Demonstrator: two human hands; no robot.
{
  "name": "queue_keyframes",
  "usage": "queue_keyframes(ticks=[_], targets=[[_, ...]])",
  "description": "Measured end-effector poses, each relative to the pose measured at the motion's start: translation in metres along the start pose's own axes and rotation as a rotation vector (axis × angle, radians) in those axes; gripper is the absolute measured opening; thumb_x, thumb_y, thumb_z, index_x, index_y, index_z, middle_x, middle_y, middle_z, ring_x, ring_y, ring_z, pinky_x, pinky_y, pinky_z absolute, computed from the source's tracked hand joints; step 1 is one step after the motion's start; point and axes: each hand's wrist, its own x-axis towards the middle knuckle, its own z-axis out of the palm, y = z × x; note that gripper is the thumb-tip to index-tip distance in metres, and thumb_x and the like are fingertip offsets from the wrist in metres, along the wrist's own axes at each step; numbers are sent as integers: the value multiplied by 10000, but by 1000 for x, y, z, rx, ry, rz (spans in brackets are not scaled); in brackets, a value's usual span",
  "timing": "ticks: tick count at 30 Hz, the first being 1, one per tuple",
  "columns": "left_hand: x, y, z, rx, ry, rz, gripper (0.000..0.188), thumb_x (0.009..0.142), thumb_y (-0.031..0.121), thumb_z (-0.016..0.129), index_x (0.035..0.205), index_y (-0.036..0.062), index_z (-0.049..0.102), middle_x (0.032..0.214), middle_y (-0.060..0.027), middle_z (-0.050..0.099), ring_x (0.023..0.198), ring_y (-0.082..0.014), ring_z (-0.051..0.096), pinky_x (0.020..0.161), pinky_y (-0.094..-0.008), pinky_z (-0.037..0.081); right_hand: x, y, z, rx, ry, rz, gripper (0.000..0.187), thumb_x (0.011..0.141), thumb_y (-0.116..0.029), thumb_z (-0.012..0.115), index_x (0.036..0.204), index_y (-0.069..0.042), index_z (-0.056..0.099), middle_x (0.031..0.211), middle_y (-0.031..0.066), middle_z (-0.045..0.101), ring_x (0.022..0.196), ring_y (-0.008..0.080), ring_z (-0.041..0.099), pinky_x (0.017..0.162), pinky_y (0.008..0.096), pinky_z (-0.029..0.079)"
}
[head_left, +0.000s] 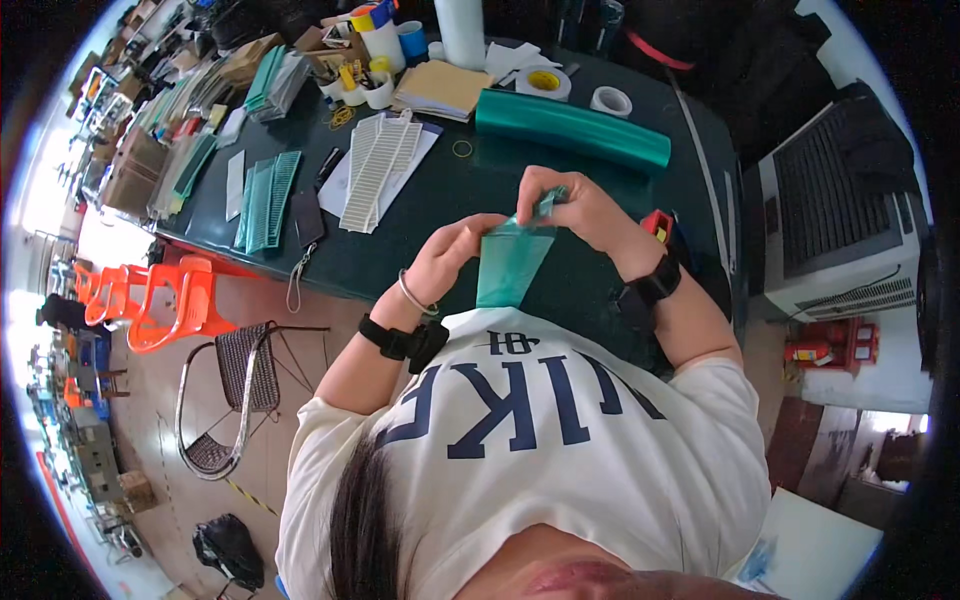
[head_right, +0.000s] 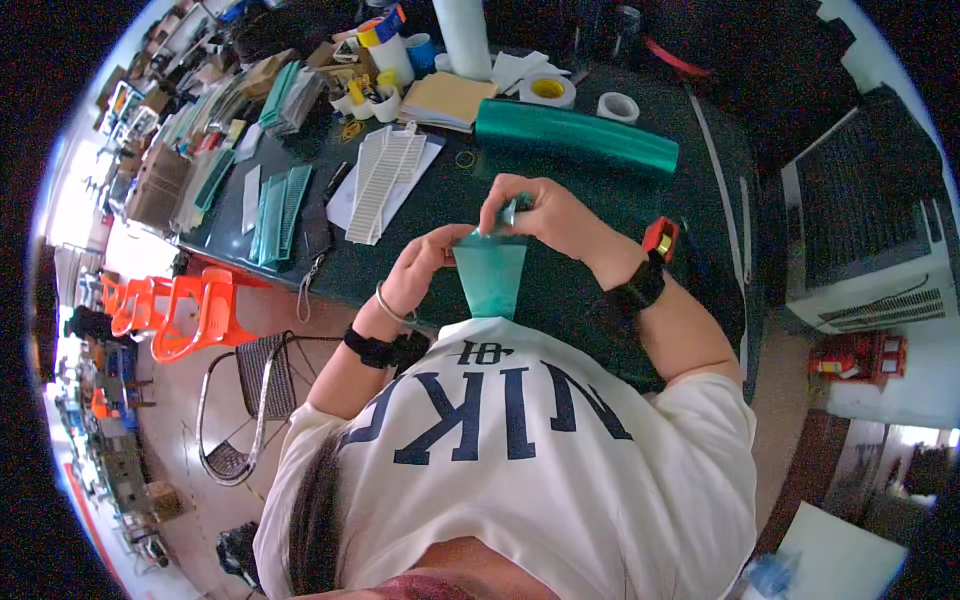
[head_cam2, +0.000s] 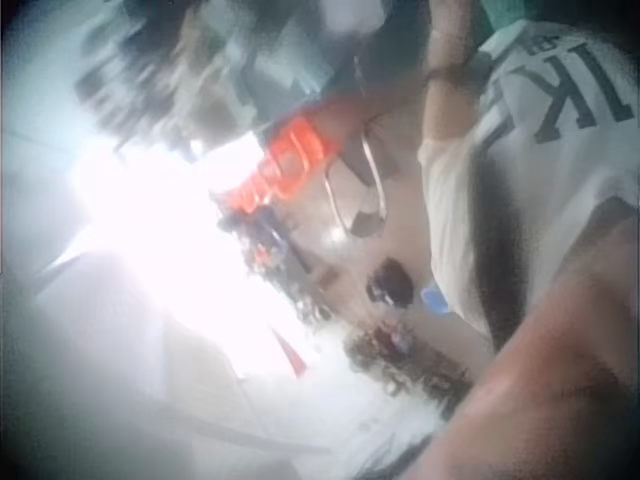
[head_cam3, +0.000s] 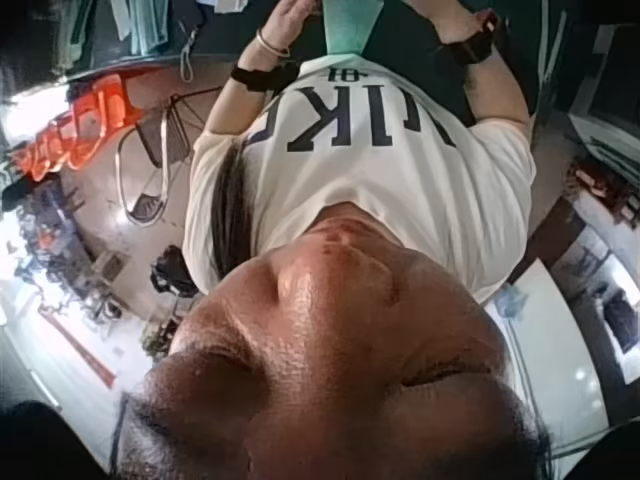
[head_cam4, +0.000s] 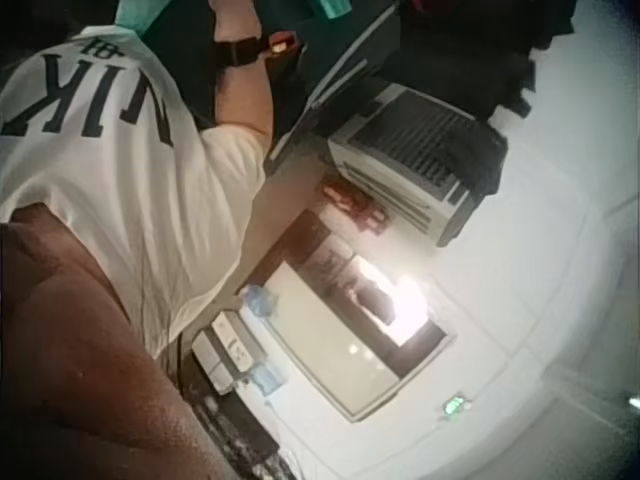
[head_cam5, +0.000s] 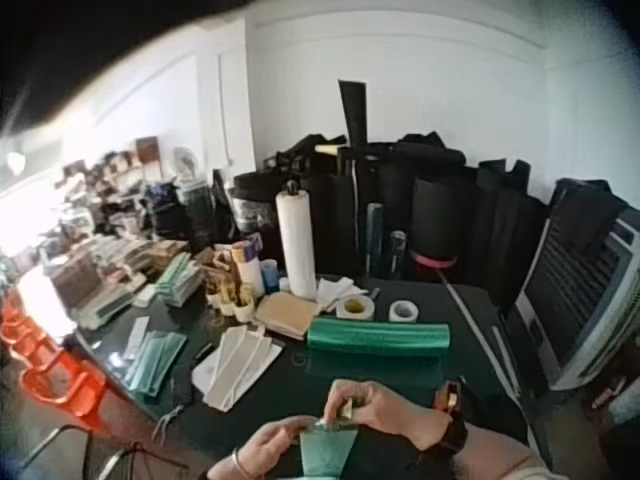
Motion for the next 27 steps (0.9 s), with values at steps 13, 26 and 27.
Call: queue_keyframes(ticks=[13, 26, 27], targets=[[6, 15, -2, 437, 125, -35, 170, 848, 71, 624, 982, -30, 599, 861, -30, 566, 802, -88, 531, 709, -205, 422, -18, 35, 30, 248, 187, 217, 177, 883, -185, 591, 990, -53, 641, 1016, 15, 589, 933, 103, 540, 850, 272, 421], [14, 19, -16, 173, -73, -75, 103, 850, 22, 536, 929, -3, 597, 828, -2, 507, 769, -80, 487, 696, -212, 399, -24, 42, 28, 396, 115, 112, 214, 889, -152, 583, 1051, -22, 635, 968, 24, 633, 893, 97, 570, 811, 235, 446], [14, 19, -18, 110, -86, -95, 105, 844, 19, 541, 927, 4, 604, 831, 1, 519, 768, -74, 493, 696, -209, 404, -24, 40, 28, 397, 116, 112, 214, 889, -152, 583, 1051, -22, 635, 968, 24, 633, 893, 97, 570, 811, 235, 446]])
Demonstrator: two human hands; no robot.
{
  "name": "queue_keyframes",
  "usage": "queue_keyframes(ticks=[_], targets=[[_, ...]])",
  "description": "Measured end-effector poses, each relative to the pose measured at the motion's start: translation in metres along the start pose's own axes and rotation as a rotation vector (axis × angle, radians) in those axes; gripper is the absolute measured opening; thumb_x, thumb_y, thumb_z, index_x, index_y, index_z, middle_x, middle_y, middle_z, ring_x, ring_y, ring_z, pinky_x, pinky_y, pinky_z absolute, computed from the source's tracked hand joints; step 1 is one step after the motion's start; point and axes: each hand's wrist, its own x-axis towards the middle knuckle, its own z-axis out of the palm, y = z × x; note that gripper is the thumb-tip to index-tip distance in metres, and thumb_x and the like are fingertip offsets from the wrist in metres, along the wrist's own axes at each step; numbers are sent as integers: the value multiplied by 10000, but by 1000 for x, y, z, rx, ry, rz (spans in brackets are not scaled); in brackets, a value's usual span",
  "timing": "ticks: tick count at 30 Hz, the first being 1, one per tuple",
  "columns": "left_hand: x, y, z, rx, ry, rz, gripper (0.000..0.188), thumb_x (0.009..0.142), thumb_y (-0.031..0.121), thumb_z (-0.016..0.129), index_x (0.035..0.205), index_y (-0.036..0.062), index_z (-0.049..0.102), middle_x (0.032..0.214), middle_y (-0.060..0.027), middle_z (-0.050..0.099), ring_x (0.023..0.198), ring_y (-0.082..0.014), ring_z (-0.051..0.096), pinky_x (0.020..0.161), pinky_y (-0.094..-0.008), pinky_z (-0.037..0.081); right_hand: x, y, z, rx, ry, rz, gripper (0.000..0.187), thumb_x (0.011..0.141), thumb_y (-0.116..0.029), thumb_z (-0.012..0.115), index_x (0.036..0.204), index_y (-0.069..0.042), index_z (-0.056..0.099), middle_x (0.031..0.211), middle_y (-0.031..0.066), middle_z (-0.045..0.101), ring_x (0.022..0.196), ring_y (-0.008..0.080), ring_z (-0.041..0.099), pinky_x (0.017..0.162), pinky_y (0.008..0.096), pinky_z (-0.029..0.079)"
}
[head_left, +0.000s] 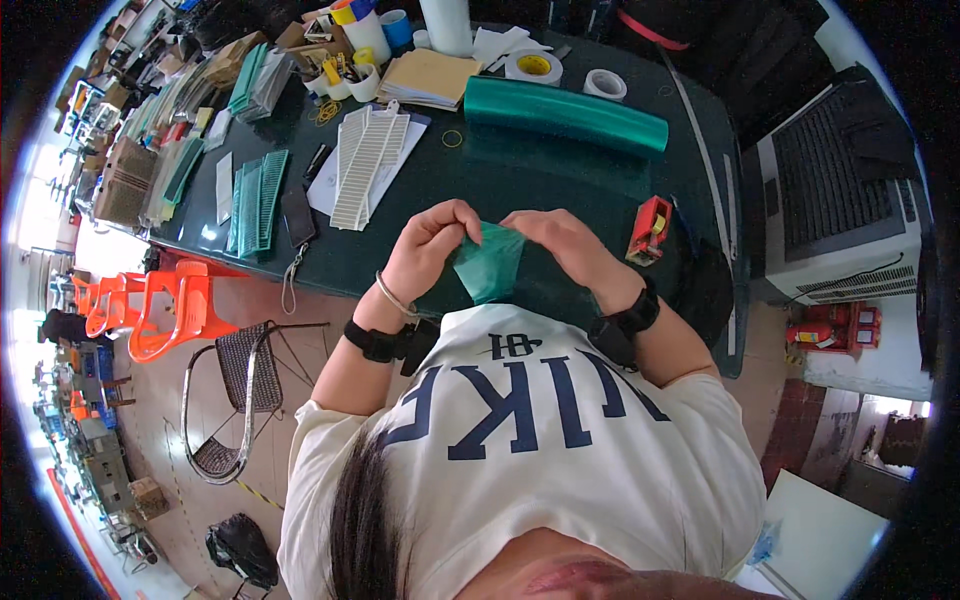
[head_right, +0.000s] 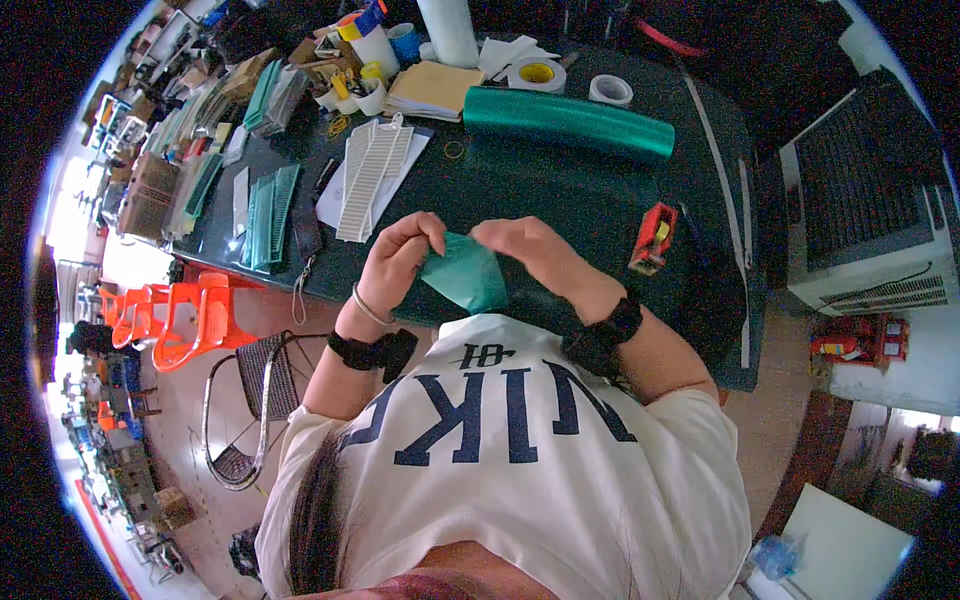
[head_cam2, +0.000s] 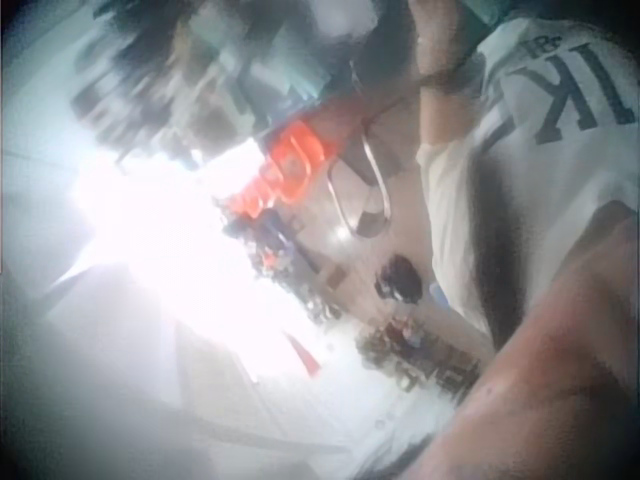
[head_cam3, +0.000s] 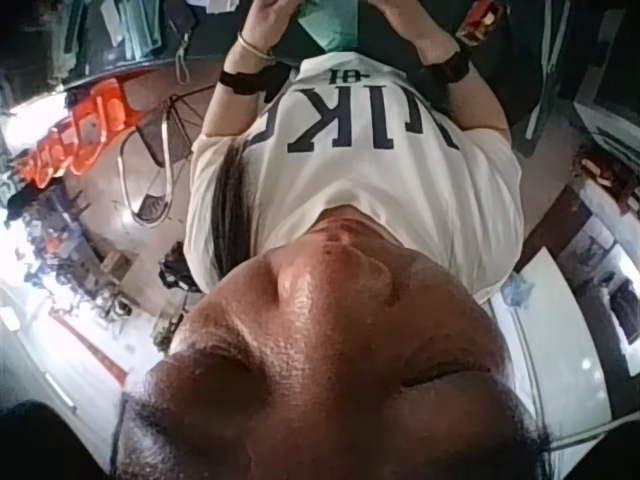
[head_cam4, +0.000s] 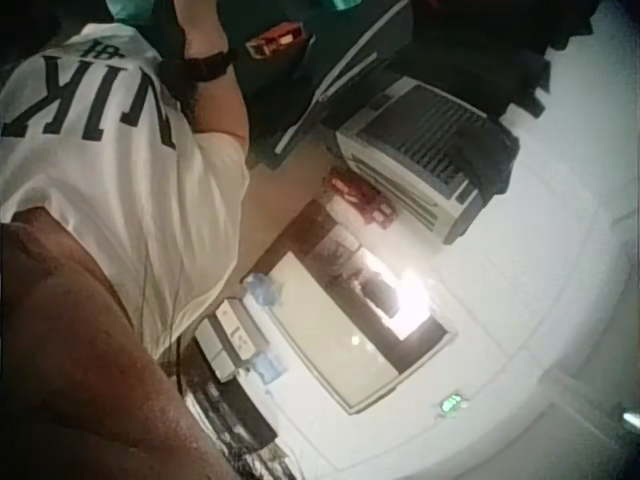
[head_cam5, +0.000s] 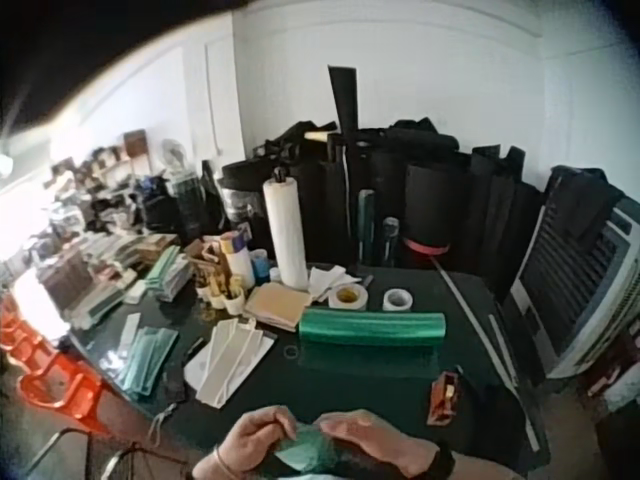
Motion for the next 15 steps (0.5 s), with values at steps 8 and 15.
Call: queue_keyframes(ticks=[8, 15], targets=[[-2, 14, 17, 514, 197, 233, 122, 763, 14, 628, 884, 36, 620, 958, -32, 584, 898, -102, 529, 766, -252, 426, 4, -5, 10, -289, 108, 1, 164, 874, 2, 540, 1002, -27, 639, 981, 52, 636, 873, 102, 585, 784, 240, 465], [-3, 13, 22, 643, 44, 208, 133, 801, 59, 651, 934, 43, 659, 923, -29, 640, 835, -82, 561, 709, -245, 461, 0, 0, 2, -293, 126, -245, 129, 792, -41, 637, 920, -46, 627, 966, 59, 648, 873, 113, 603, 738, 244, 486]])
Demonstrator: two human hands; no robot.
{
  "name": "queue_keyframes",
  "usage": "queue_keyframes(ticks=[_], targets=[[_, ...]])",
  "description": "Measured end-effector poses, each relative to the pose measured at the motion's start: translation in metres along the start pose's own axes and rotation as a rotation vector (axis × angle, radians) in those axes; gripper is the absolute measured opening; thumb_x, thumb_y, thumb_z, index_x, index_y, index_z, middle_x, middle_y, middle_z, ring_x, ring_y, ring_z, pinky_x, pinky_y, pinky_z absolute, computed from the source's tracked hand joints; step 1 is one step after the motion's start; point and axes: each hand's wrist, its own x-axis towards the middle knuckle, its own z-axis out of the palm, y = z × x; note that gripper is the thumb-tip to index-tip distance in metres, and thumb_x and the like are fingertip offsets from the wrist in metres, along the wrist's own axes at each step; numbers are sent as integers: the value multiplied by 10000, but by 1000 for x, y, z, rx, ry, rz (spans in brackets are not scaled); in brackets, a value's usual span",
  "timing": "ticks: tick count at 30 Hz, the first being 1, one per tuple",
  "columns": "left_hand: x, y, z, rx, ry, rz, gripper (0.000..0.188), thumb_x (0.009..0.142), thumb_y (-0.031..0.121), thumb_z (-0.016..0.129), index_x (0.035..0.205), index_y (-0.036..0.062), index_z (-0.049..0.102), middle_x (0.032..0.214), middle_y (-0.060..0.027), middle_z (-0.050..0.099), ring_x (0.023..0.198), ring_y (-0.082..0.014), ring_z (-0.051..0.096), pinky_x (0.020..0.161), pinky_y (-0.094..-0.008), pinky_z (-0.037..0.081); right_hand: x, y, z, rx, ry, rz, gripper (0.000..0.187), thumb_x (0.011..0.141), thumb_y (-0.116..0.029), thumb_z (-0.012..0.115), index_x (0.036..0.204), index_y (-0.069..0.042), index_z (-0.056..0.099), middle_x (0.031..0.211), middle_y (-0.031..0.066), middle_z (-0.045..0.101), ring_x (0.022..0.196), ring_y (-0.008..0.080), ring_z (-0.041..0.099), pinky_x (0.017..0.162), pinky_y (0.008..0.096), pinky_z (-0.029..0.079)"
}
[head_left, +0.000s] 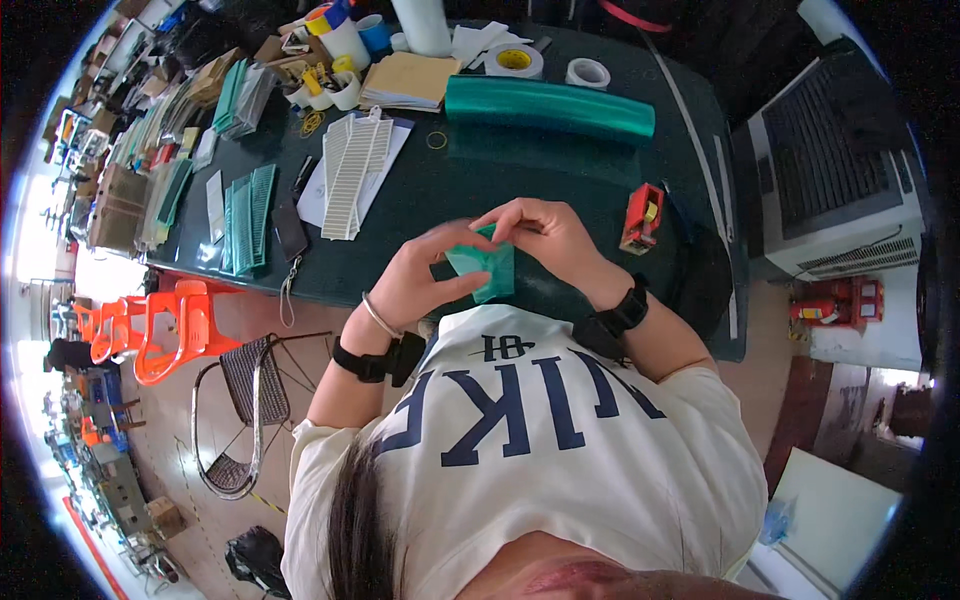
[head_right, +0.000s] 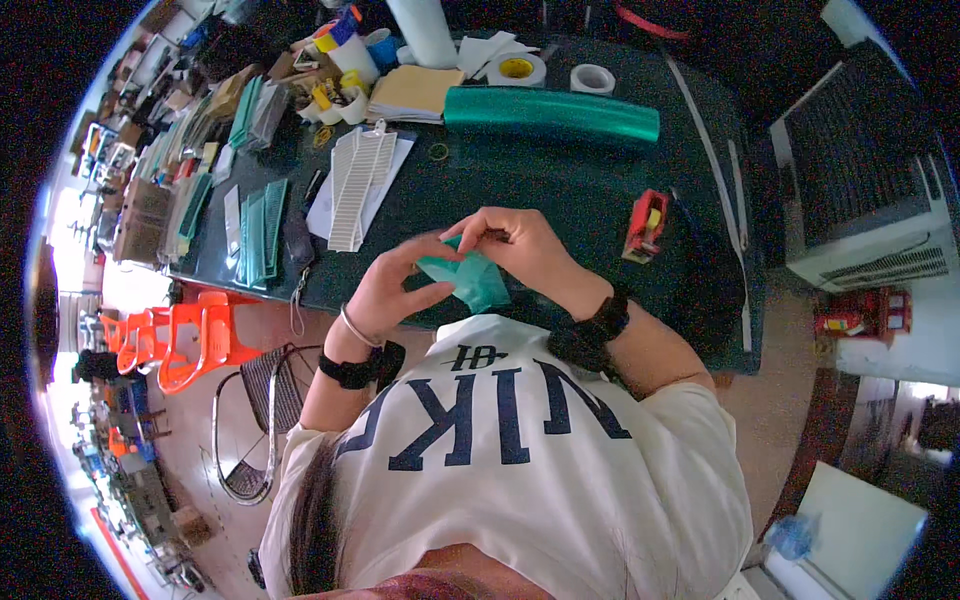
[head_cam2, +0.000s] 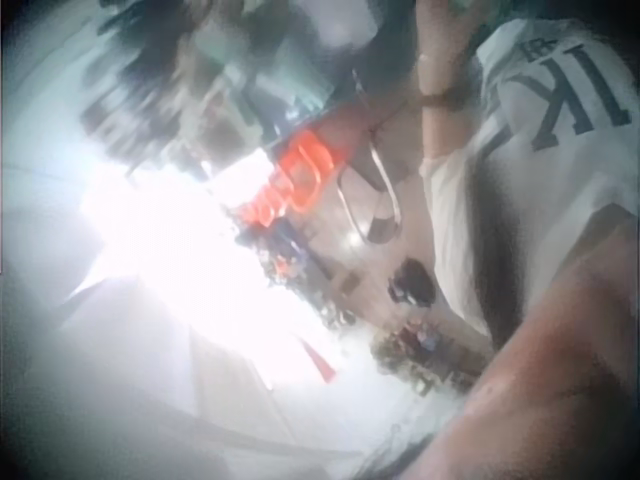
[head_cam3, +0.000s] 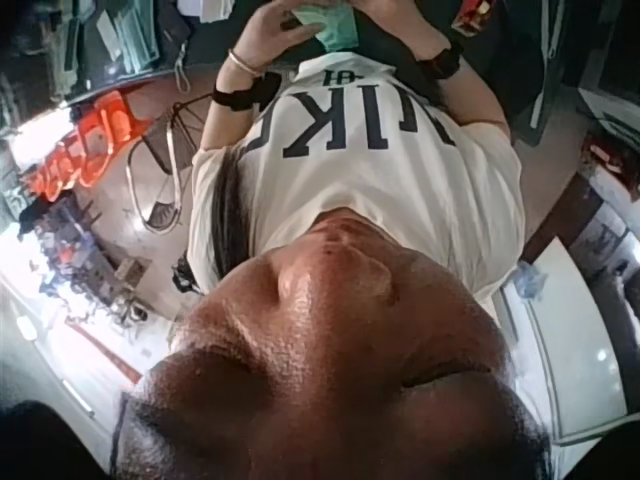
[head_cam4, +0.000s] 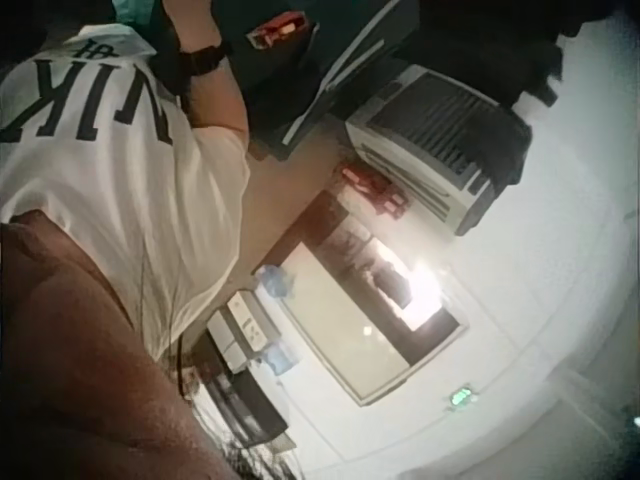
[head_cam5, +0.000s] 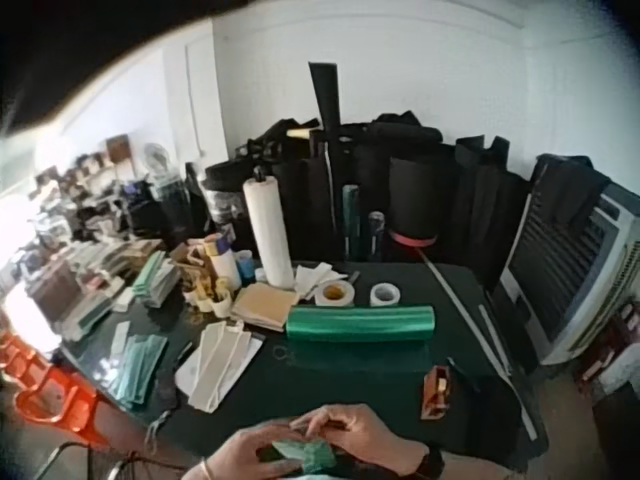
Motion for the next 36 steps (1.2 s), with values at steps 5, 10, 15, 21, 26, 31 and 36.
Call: queue_keyframes(ticks=[5, 10, 15, 21, 26, 31, 36], targets=[[-1, -5, 2, -64, 24, -340, 165, 826, 61, 633, 986, 37, 667, 886, -24, 657, 752, -58, 559, 648, -207, 451, -24, -3, -58, -414, 486, -105, 150, 864, -116, 584, 997, -48, 577, 1019, 59, 607, 943, 155, 572, 834, 281, 449], [7, -10, 8, 20, 245, -257, 192, 800, 66, 648, 988, 90, 679, 878, -50, 665, 685, -85, 569, 581, -212, 431, -131, 115, -186, -881, 871, 571, 215, 894, -207, 556, 1047, -56, 558, 947, 68, 606, 855, 179, 585, 736, 311, 468], [24, -16, 21, -63, 201, -175, 207, 810, 63, 632, 1007, 103, 679, 887, -53, 667, 661, -84, 549, 572, -210, 428, -189, 203, -192, -728, 862, 665, 271, 903, -226, 542, 1088, -28, 530, 748, 19, 594, 733, 148, 578, 684, 321, 476], [28, -12, 25, 8, 152, -194, 235, 822, 49, 604, 1053, 88, 625, 889, -35, 641, 652, -57, 508, 568, -199, 416, -148, 157, -163, -120, 1099, 605, 310, 866, -254, 608, 1067, -24, 554, 769, 11, 587, 730, 145, 561, 703, 299, 441], [30, -23, 31, -115, 155, -214, 255, 833, 33, 584, 1083, 81, 576, 898, -11, 609, 662, -37, 487, 562, -188, 403, -164, 161, -122, 23, 1217, 231, 282, 843, -263, 648, 989, -31, 583, 806, 4, 581, 769, 128, 547, 710, 281, 413], [32, -18, 34, -189, 155, -221, 264, 838, 22, 573, 1097, 78, 571, 905, -1, 604, 664, -38, 481, 561, -190, 404, -180, 171, -116, -57, 1166, 538, 208, 846, -227, 644, 934, -50, 579, 826, -15, 566, 875, 115, 521, 757, 263, 386], [34, -15, 33, -236, 80, -270, 291, 841, 12, 562, 1125, 75, 551, 906, -6, 603, 658, -37, 474, 576, -190, 407, -202, 197, -133, -1129, 552, 731, 141, 860, -205, 614, 919, -81, 581, 900, -14, 566, 906, 103, 509, 764, 264, 381]])
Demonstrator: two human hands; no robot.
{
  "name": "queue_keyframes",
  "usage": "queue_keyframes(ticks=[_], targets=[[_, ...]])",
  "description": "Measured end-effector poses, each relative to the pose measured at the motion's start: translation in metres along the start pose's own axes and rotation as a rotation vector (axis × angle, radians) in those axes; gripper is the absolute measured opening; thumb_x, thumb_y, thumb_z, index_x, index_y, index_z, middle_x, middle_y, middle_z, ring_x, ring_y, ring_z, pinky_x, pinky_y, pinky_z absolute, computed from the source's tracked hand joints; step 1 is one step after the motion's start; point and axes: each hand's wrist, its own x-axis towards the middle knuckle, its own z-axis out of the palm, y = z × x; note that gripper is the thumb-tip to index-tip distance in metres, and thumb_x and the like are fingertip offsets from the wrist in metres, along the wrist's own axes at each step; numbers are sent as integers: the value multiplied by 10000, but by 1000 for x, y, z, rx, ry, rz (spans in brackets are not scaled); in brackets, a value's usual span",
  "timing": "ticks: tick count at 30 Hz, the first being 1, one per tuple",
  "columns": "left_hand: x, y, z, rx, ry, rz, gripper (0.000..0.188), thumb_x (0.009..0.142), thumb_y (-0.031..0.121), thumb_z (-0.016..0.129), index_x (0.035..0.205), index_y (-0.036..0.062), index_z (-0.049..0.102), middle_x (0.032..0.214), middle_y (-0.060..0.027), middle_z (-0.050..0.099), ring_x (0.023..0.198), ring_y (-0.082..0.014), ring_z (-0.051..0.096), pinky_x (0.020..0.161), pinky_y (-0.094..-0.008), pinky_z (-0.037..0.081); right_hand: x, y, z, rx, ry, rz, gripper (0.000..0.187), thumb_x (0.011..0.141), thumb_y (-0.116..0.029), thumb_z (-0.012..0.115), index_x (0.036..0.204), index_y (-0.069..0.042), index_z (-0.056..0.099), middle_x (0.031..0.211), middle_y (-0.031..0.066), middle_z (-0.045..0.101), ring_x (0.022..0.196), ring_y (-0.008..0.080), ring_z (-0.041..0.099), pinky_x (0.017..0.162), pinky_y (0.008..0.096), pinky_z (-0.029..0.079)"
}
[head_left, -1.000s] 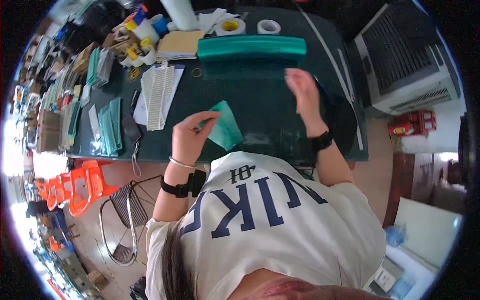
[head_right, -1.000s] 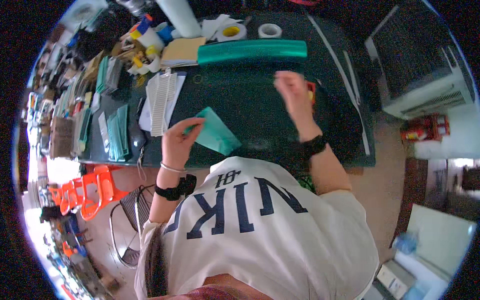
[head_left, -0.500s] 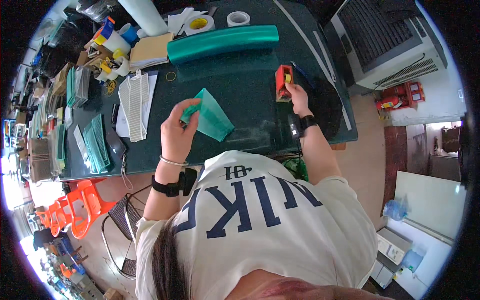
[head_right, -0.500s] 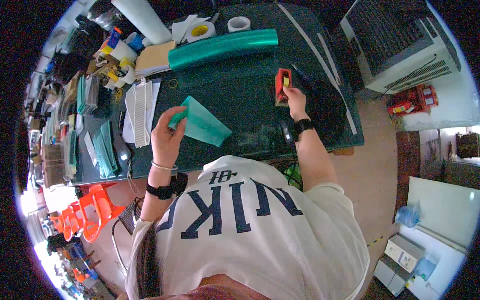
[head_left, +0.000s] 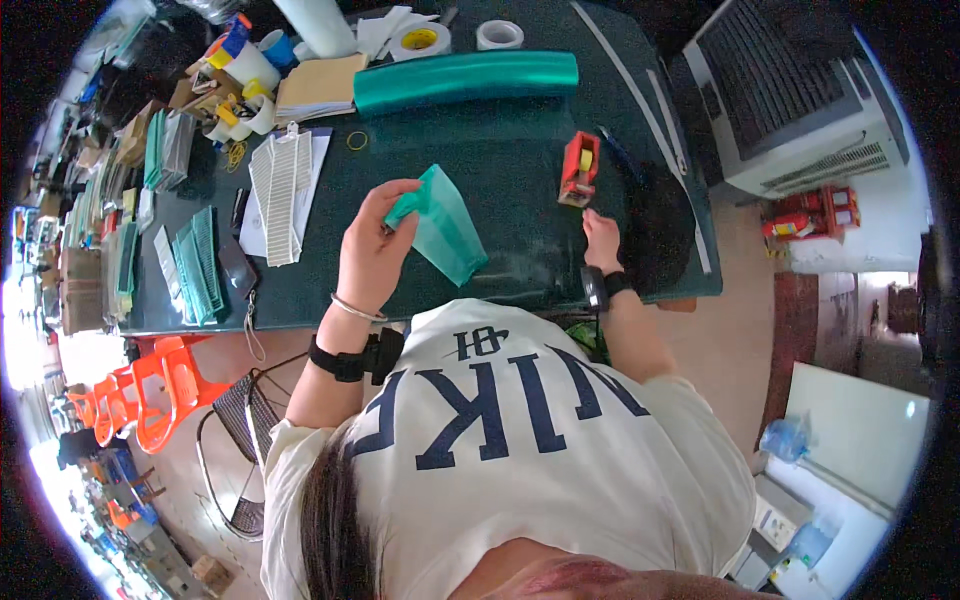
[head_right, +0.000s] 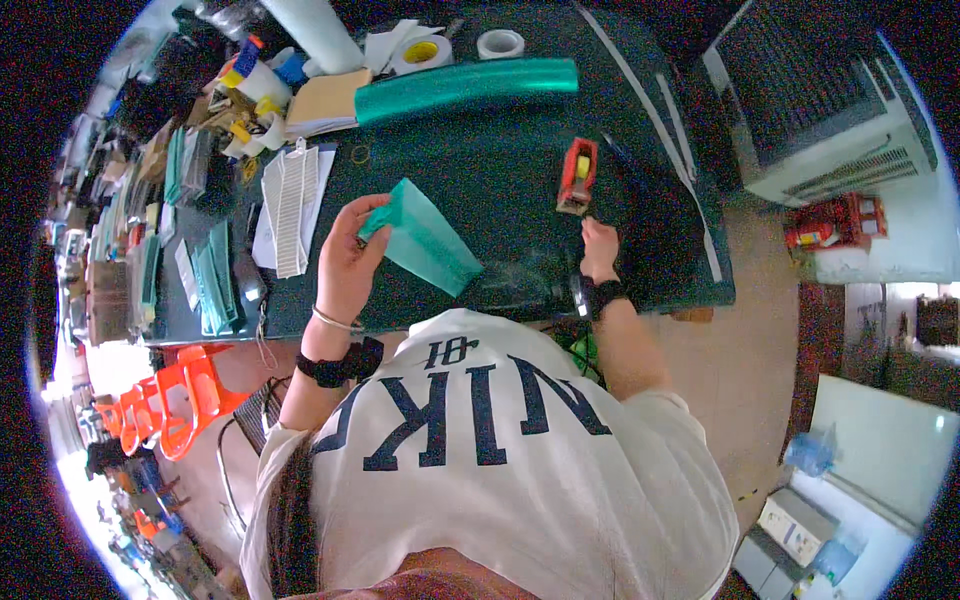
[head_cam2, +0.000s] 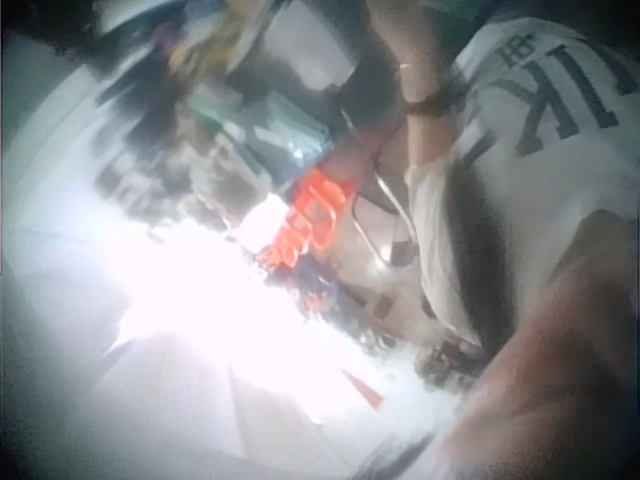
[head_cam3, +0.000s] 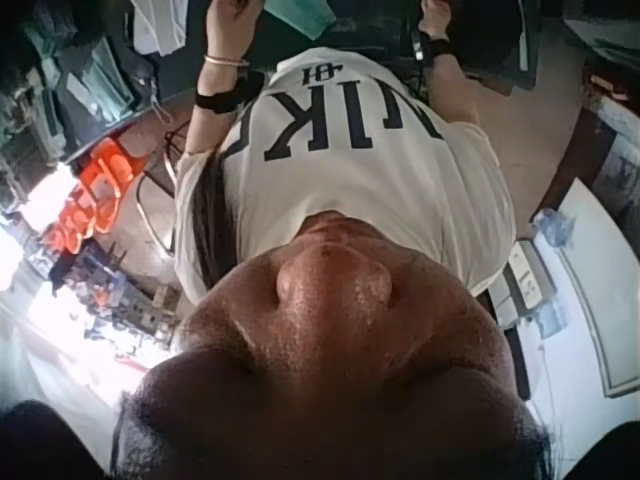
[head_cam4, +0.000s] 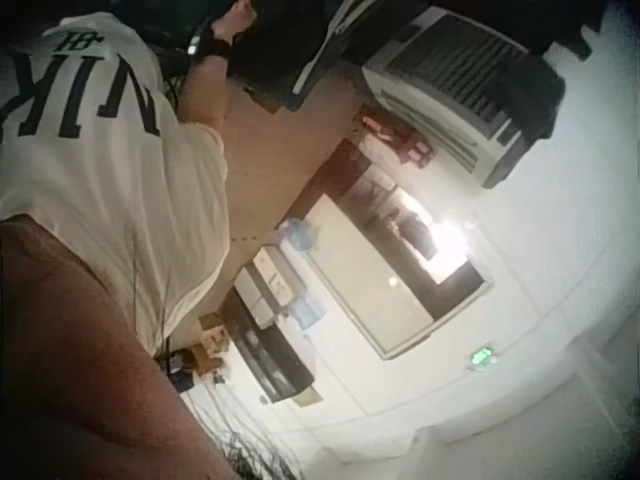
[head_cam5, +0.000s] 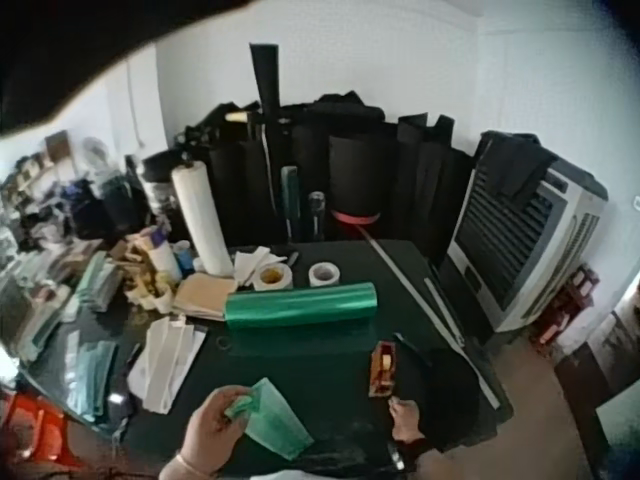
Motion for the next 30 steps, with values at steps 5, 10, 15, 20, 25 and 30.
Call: queue_keyframes(ticks=[5, 10, 15, 20, 25, 30], targets=[[-5, 2, 2, -103, -13, -42, 350, 842, 0, 552, 1180, 79, 511, 925, -15, 612, 670, -36, 473, 591, -188, 405, -22, -165, -97, 1346, -5, 185, 136, 876, -207, 577, 869, -80, 623, 782, -21, 573, 751, 74, 514, 659, 210, 379], [-12, 9, 1, -60, -14, -72, 365, 850, -11, 538, 1202, 70, 482, 932, -24, 618, 701, -36, 488, 610, -183, 406, -31, -262, -151, 1080, -445, -285, 216, 879, -264, 582, 793, -71, 626, 756, -8, 575, 671, 61, 460, 610, 220, 373], [-18, 9, -1, -282, 40, -56, 344, 882, -3, 498, 1219, 64, 495, 954, -17, 615, 726, -40, 499, 662, -187, 433, -20, -288, -150, 631, -400, -219, 281, 849, -322, 622, 757, -57, 618, 737, 34, 575, 664, 73, 495, 568, 259, 385], [-31, -4, -14, -405, 64, -110, 347, 921, 40, 469, 1265, 70, 502, 1005, 0, 606, 796, -40, 514, 735, -199, 458, -19, -275, -136, 77, -422, -294, 315, 791, -344, 687, 764, -36, 622, 805, 69, 598, 733, 95, 558, 559, 278, 399], [-32, 5, -31, -542, 144, -144, 350, 931, 97, 496, 1280, 66, 503, 1029, 13, 604, 861, -43, 529, 771, -200, 459, -12, -259, -89, 596, -121, -545, 240, 772, -258, 707, 853, -40, 650, 889, 55, 623, 788, 120, 586, 633, 259, 435], [-35, -18, -48, -476, 251, -108, 279, 924, 123, 526, 1185, 36, 570, 1044, 3, 610, 911, -62, 552, 803, -215, 455, 0, -242, -64, 871, -809, -370, 196, 770, -168, 704, 944, -83, 672, 956, 41, 633, 870, 163, 594, 782, 299, 457]])
